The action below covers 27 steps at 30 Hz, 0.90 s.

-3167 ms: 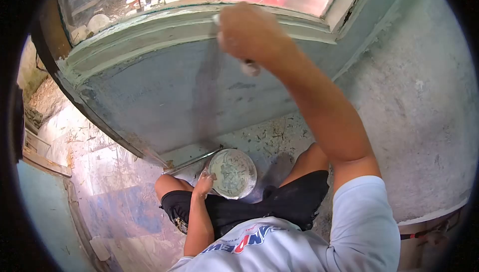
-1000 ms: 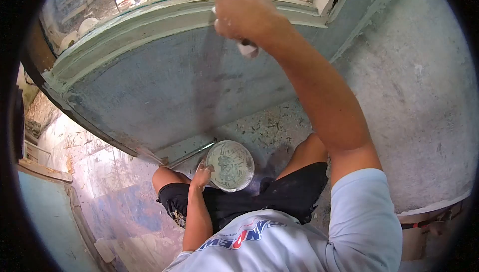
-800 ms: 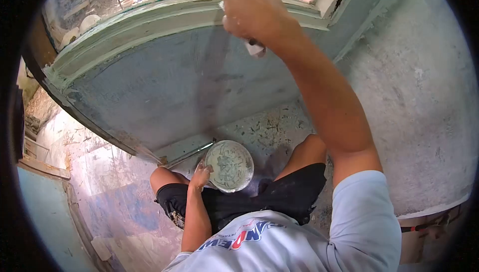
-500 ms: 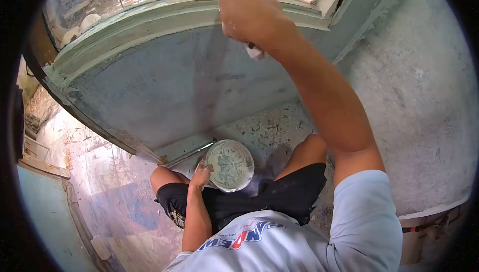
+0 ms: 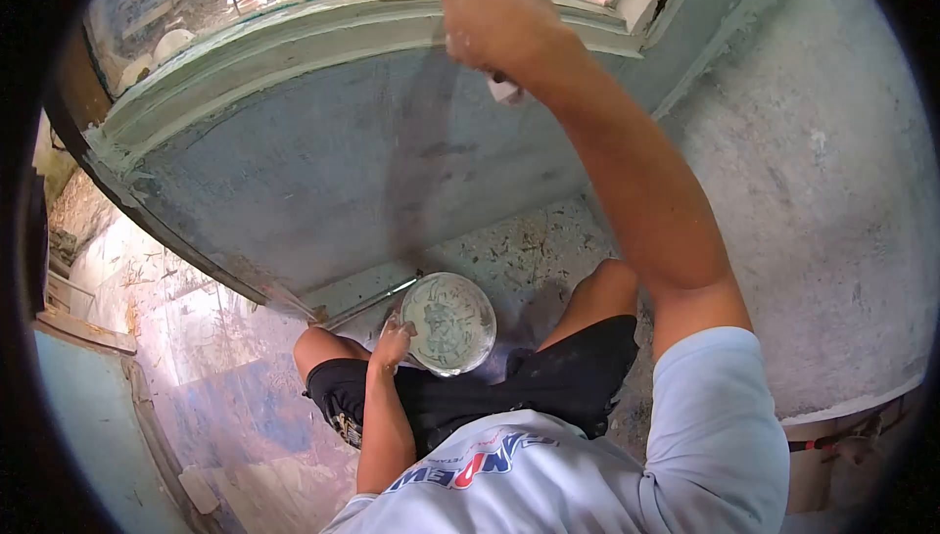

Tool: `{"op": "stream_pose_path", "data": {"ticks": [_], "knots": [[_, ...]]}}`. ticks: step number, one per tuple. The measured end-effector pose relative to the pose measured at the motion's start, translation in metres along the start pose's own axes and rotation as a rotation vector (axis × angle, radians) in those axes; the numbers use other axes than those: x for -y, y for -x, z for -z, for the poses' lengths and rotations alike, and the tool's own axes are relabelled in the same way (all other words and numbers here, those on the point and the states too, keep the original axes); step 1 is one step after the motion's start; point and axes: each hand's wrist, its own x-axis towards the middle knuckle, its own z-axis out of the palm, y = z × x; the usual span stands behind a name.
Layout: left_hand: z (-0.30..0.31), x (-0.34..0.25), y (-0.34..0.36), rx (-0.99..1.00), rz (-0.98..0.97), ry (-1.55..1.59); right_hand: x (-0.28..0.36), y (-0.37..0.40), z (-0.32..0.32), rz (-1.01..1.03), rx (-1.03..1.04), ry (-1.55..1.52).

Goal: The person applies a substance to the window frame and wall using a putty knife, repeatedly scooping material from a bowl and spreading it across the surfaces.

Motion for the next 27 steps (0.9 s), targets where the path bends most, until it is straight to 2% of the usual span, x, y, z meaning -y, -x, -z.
{"op": "stream_pose_path", "data": {"ticks": [1, 3, 4, 6, 7, 8, 10, 11, 12, 14, 15, 18, 19, 22, 23, 26, 27], "knots": [[0.0, -0.009, 0.001, -0.008, 0.026, 0.143, 0.003, 0.002, 0.002, 0.002, -0.009, 0.0], [-0.003, -0.008, 0.002, -0.035, -0.045, 0.05, 0.01, 0.009, 0.005, 0.042, -0.147, -0.054], [-0.004, -0.002, 0.003, -0.047, -0.115, -0.085, 0.008, 0.006, 0.005, 0.041, -0.145, -0.05], [-0.001, 0.02, -0.005, -0.009, -0.108, -0.236, 0.003, 0.003, -0.002, 0.027, -0.031, 0.028], [0.003, 0.026, -0.01, 0.01, -0.05, -0.104, 0.005, 0.002, 0.006, -0.045, 0.047, 0.025], [0.005, 0.031, -0.014, 0.007, -0.052, -0.107, 0.008, 0.003, 0.006, -0.046, 0.043, 0.022], [0.002, 0.03, -0.018, -0.05, -0.001, 0.096, 0.013, 0.009, 0.007, 0.075, -0.054, 0.015], [0.003, 0.028, -0.012, -0.008, -0.11, -0.153, 0.012, 0.009, 0.007, 0.072, -0.044, 0.015], [0.001, 0.024, -0.007, -0.003, -0.104, -0.155, 0.01, 0.007, 0.007, 0.059, -0.049, 0.033], [0.0, 0.011, -0.005, -0.031, 0.032, -0.007, 0.016, 0.005, 0.018, -0.002, -0.004, 0.048], [-0.001, 0.037, -0.014, -0.049, -0.075, 0.0, 0.016, 0.004, 0.018, -0.002, -0.006, 0.046], [0.002, 0.012, -0.002, 0.032, -0.021, -0.107, 0.014, 0.006, 0.016, -0.005, 0.019, 0.06], [0.003, 0.013, -0.005, 0.034, -0.067, -0.085, 0.014, 0.004, 0.017, 0.001, 0.018, 0.067], [0.001, 0.011, -0.002, -0.019, 0.005, -0.029, 0.015, 0.004, 0.009, 0.03, -0.006, 0.047], [0.003, 0.011, -0.007, -0.034, -0.001, 0.096, 0.015, 0.006, 0.006, 0.052, -0.022, 0.026], [-0.001, -0.012, 0.011, -0.064, 0.035, 0.06, 0.007, 0.003, 0.009, 0.032, -0.044, 0.068], [0.0, 0.002, 0.003, -0.041, -0.001, 0.032, 0.009, 0.003, 0.008, 0.034, -0.047, 0.068]]}}
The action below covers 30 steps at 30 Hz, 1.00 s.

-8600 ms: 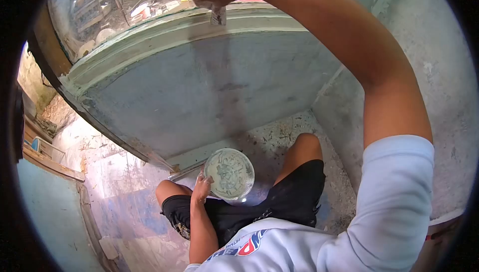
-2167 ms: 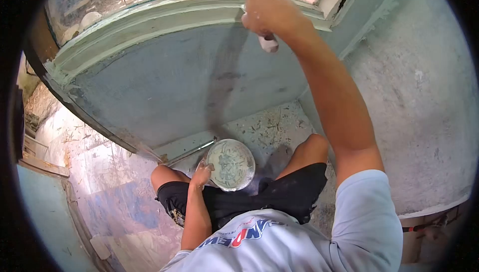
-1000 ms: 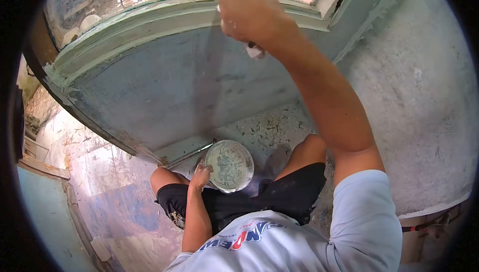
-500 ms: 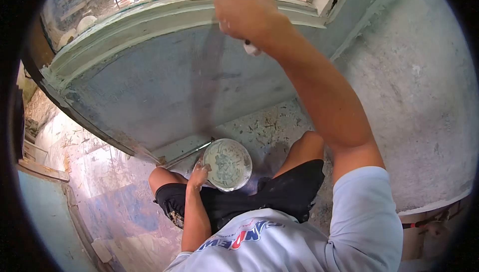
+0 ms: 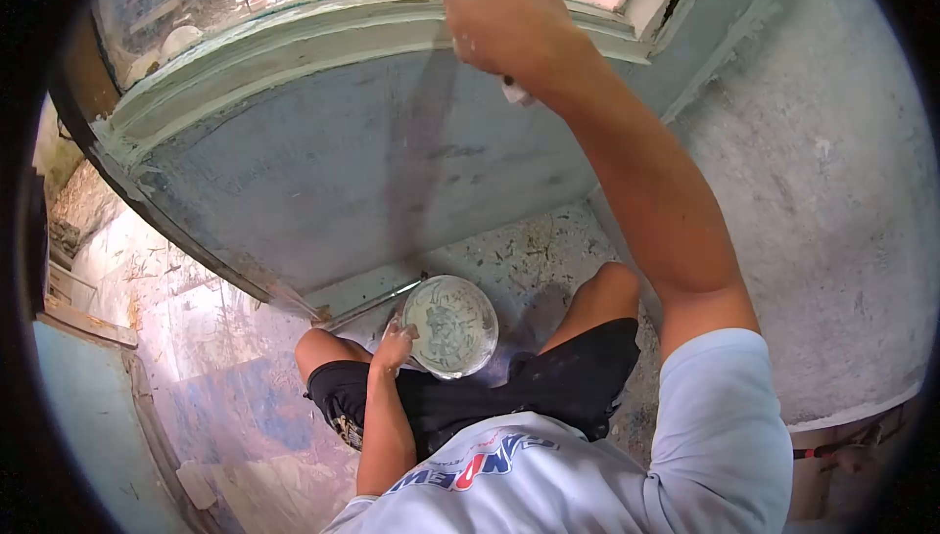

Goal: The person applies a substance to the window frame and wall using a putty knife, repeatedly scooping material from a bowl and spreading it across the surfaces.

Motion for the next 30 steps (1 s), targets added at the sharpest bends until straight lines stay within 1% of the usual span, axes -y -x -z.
{"op": "stream_pose_path", "data": {"ticks": [1, 3, 6, 7, 8, 9, 10, 11, 12, 13, 14, 15, 16, 18, 19, 20, 21, 22, 23, 24, 25, 26, 27, 28, 29, 30], "knots": [[0.0, 0.001, -0.004, 0.0, -0.003, 0.001, 0.003, 0.002, 0.0, 0.009, 0.025, -0.006], [-0.003, 0.007, -0.004, -0.049, 0.079, 0.033, 0.002, 0.007, 0.0, 0.011, 0.062, -0.013], [0.001, 0.021, -0.015, -0.028, 0.001, 0.063, -0.001, 0.003, 0.007, 0.015, 0.011, -0.019], [-0.002, -0.016, 0.005, 0.015, 0.006, 0.015, 0.005, 0.004, 0.006, 0.012, 0.037, -0.022], [-0.003, -0.012, 0.003, 0.021, 0.01, 0.013, 0.007, 0.007, 0.004, 0.005, 0.067, -0.027], [-0.002, 0.0, -0.002, 0.003, 0.021, -0.005, -0.003, 0.005, -0.008, 0.059, -0.023, -0.009], [-0.001, 0.014, -0.01, -0.021, 0.027, -0.02, -0.005, 0.007, -0.008, 0.058, -0.023, -0.01], [0.009, 0.024, -0.01, 0.298, -0.628, 0.51, -0.006, 0.006, -0.006, 0.057, -0.077, -0.04], [0.007, 0.032, -0.015, 0.297, -0.633, 0.509, -0.006, 0.005, -0.005, 0.054, -0.128, -0.07], [0.0, 0.014, -0.01, 0.115, -0.302, 0.247, -0.004, 0.004, -0.004, 0.053, -0.129, -0.068], [-0.005, 0.005, -0.006, -0.062, 0.031, -0.016, 0.001, 0.002, -0.004, 0.053, -0.049, -0.062], [-0.004, 0.01, -0.008, -0.047, 0.002, -0.012, 0.003, 0.003, -0.004, 0.052, 0.032, -0.059], [-0.003, 0.003, -0.003, -0.046, 0.006, -0.015, 0.0, 0.005, -0.003, 0.05, 0.035, -0.062], [-0.001, -0.022, 0.005, 0.038, 0.017, 0.12, -0.007, 0.002, 0.002, -0.075, 0.109, -0.094], [0.001, 0.027, -0.011, 0.001, -0.168, -0.157, -0.007, -0.001, -0.002, -0.072, 0.104, -0.095], [0.003, 0.029, -0.014, 0.003, -0.168, -0.158, -0.005, -0.004, -0.011, -0.002, -0.013, -0.138], [0.003, 0.029, -0.016, 0.06, -0.161, -0.183, -0.003, -0.005, -0.017, 0.065, -0.127, -0.179], [0.002, 0.029, -0.016, 0.116, -0.151, -0.21, 0.008, 0.0, -0.004, 0.027, -0.027, -0.183], [0.002, 0.012, -0.011, 0.107, -0.039, -0.178, 0.004, 0.001, -0.008, 0.019, -0.026, -0.186], [-0.001, 0.004, -0.007, 0.108, -0.036, -0.185, -0.002, 0.0, -0.016, 0.054, -0.071, -0.198], [-0.005, 0.0, -0.004, 0.038, -0.011, -0.049, -0.004, -0.002, -0.018, 0.096, -0.117, -0.208], [-0.006, -0.004, -0.001, -0.034, 0.012, 0.092, -0.009, -0.004, -0.017, 0.105, -0.117, -0.211], [-0.005, -0.008, 0.001, -0.021, -0.003, 0.072, -0.016, -0.004, -0.013, 0.025, 0.011, -0.162], [-0.006, 0.001, -0.001, -0.023, -0.001, 0.079, -0.024, -0.004, -0.011, -0.057, 0.139, -0.11], [-0.004, 0.017, -0.008, -0.017, -0.077, -0.018, -0.029, -0.005, -0.015, -0.067, 0.064, -0.185], [-0.002, 0.031, -0.016, -0.011, -0.156, -0.119, -0.032, -0.008, -0.018, -0.066, 0.062, -0.183]]}}
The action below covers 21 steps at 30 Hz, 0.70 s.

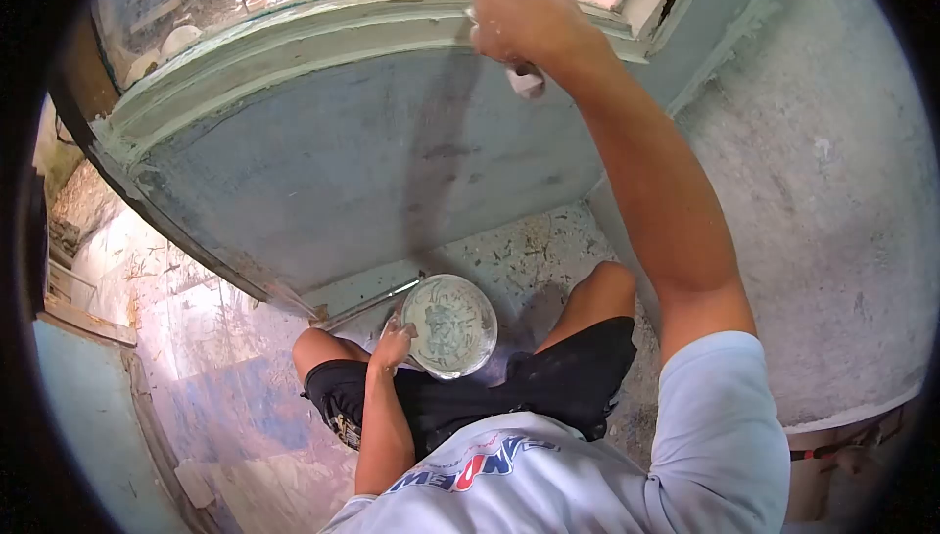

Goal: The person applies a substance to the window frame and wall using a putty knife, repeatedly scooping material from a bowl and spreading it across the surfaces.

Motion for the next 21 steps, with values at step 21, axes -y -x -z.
{"op": "stream_pose_path", "data": {"ticks": [21], "knots": [[0.009, -0.058, 0.014, -0.007, 0.141, 0.204, 0.009, 0.009, -0.002, 0.114, -0.134, 0.0]]}}
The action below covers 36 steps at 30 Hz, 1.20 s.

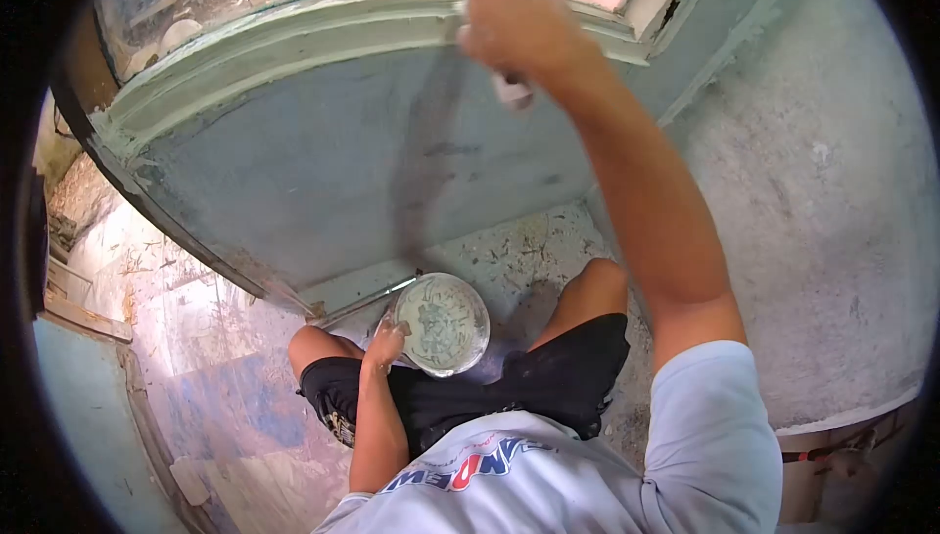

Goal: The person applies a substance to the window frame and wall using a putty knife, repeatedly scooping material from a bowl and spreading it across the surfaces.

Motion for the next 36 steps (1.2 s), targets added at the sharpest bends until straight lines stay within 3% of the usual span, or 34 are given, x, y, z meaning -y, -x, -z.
{"op": "stream_pose_path", "data": {"ticks": [1, 5, 6, 8, 9, 10, 13, 14, 16, 20, 22, 25, 28, 29, 32, 33, 36], "knots": [[0.001, -0.008, 0.001, 0.032, -0.009, -0.016, 0.01, -0.005, -0.006, 0.106, -0.08, 0.034], [0.005, 0.017, -0.011, 0.054, 0.075, -0.123, 0.069, -0.009, 0.008, 0.121, 0.015, -0.069], [0.002, 0.018, -0.009, 0.02, 0.074, -0.029, 0.064, -0.009, 0.0, 0.118, 0.018, -0.07], [0.002, 0.006, -0.003, 0.021, 0.069, -0.068, 0.048, -0.01, -0.015, 0.277, -0.172, -0.06], [0.0, 0.006, -0.001, 0.022, 0.059, -0.107, 0.039, -0.01, -0.012, 0.091, -0.015, -0.072], [0.007, 0.04, -0.015, 0.109, -0.009, -0.222, 0.03, -0.007, -0.008, 0.099, -0.006, -0.071], [-0.002, -0.002, 0.002, -0.016, 0.017, -0.016, 0.016, -0.001, 0.01, -0.144, 0.185, -0.093], [0.0, -0.002, 0.0, 0.011, 0.002, -0.013, 0.017, -0.003, 0.008, -0.144, 0.179, -0.092], [0.0, -0.004, -0.001, 0.026, -0.017, -0.025, 0.025, -0.009, -0.001, 0.09, 0.018, -0.041], [-0.001, 0.002, -0.006, 0.026, -0.026, -0.099, 0.067, -0.007, 0.014, -0.004, 0.128, -0.176], [-0.001, 0.004, -0.006, 0.021, 0.025, -0.07, 0.049, -0.009, -0.005, 0.071, 0.046, -0.128], [-0.002, 0.007, -0.004, 0.005, 0.035, -0.037, 0.013, -0.012, -0.008, -0.051, 0.148, 0.008], [0.0, 0.02, -0.011, 0.003, -0.026, -0.067, 0.005, -0.009, 0.009, -0.164, 0.18, -0.081], [-0.001, -0.008, 0.0, 0.056, -0.006, -0.048, 0.011, -0.01, 0.014, 0.091, 0.187, 0.087], [-0.003, -0.016, 0.003, 0.075, 0.089, -0.021, 0.05, -0.005, 0.017, 0.018, 0.129, -0.192], [-0.002, 0.002, -0.006, 0.063, 0.017, -0.071, 0.053, -0.006, 0.015, 0.011, 0.124, -0.194], [-0.002, 0.008, -0.007, 0.041, 0.052, -0.128, 0.056, -0.008, 0.007, -0.068, 0.161, -0.161]]}}
